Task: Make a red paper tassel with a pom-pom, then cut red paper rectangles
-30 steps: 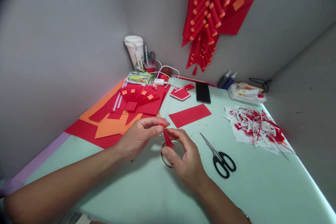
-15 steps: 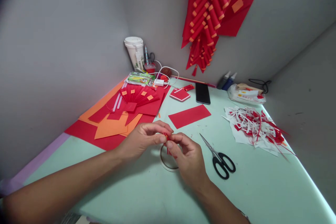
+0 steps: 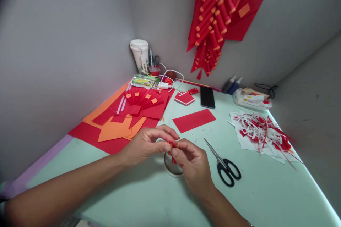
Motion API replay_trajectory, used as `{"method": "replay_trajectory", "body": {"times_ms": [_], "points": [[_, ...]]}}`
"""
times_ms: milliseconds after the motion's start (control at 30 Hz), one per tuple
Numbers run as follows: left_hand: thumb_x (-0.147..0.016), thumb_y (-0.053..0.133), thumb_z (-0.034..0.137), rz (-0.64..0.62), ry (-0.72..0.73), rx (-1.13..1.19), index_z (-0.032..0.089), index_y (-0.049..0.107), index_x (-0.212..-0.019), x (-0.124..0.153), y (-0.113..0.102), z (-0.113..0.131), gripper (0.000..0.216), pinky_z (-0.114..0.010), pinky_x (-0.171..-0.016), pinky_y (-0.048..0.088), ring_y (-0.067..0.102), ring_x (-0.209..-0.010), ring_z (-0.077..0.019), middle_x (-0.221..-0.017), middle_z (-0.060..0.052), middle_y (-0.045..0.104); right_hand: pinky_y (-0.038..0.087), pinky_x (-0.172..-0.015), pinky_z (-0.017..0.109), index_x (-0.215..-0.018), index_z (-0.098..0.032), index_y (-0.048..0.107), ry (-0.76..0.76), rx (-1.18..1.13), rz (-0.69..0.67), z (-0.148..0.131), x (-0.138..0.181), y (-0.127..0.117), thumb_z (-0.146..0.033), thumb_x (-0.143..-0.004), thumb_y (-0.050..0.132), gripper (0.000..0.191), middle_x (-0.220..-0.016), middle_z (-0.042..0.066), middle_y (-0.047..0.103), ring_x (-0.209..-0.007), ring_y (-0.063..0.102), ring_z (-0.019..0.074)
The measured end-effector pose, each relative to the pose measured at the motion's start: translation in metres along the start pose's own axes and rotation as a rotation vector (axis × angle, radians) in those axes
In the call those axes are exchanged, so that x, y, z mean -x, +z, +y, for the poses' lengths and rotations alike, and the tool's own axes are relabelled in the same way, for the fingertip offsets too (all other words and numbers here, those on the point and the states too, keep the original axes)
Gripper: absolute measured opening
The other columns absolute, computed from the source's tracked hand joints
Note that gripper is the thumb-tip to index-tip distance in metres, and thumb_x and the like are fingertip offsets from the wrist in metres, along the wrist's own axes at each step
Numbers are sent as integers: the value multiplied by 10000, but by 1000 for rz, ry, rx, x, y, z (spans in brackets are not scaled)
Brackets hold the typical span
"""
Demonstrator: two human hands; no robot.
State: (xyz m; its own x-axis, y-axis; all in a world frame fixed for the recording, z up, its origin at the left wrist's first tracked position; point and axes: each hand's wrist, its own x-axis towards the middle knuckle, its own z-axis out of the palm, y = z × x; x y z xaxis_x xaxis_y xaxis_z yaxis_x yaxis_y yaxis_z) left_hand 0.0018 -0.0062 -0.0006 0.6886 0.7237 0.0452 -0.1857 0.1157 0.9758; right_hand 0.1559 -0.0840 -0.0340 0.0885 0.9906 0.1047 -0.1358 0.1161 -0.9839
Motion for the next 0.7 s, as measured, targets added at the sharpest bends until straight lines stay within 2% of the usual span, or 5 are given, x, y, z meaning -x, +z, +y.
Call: {"method": "replay_trajectory", "body": {"times_ms": [267, 433, 600, 700], "points": [[-736, 747, 206, -37, -2, -16, 196, 759, -809, 1, -1, 2, 75, -320, -856, 493, 614, -953, -183, -1010, -47, 661, 402, -590, 237, -864, -266, 722, 79, -121, -43, 10, 0, -5, -309, -842, 683, 63, -716, -21, 595, -633, 498, 105], [-724, 762, 237, 16, 28, -83, 214, 741, -954, 1, -2, 3, 232, -316, -889, 466, 607, -965, -181, -994, -40, 665, 430, -613, 226, -828, -267, 698, 35, -31, 40, 4, -1, -1, -309, -848, 670, 55, -715, -34, 607, -629, 503, 104], [-715, 769, 228, 58, 74, -95, 194, 758, -801, 1, -1, 2, 93, -300, -884, 465, 616, -946, -171, -967, -44, 669, 443, -619, 218, -809, -261, 686, -24, 84, 64, 0, -3, 3, -301, -852, 652, 68, -701, -38, 600, -638, 520, 112], [-720, 763, 210, 70, 78, -82, 196, 759, -788, 1, 0, 1, 70, -295, -868, 471, 622, -923, -164, -950, -43, 674, 454, -667, 215, -797, -263, 678, -66, 119, 95, 0, -2, 4, -290, -839, 663, 53, -737, -37, 616, -690, 547, 120]]}}
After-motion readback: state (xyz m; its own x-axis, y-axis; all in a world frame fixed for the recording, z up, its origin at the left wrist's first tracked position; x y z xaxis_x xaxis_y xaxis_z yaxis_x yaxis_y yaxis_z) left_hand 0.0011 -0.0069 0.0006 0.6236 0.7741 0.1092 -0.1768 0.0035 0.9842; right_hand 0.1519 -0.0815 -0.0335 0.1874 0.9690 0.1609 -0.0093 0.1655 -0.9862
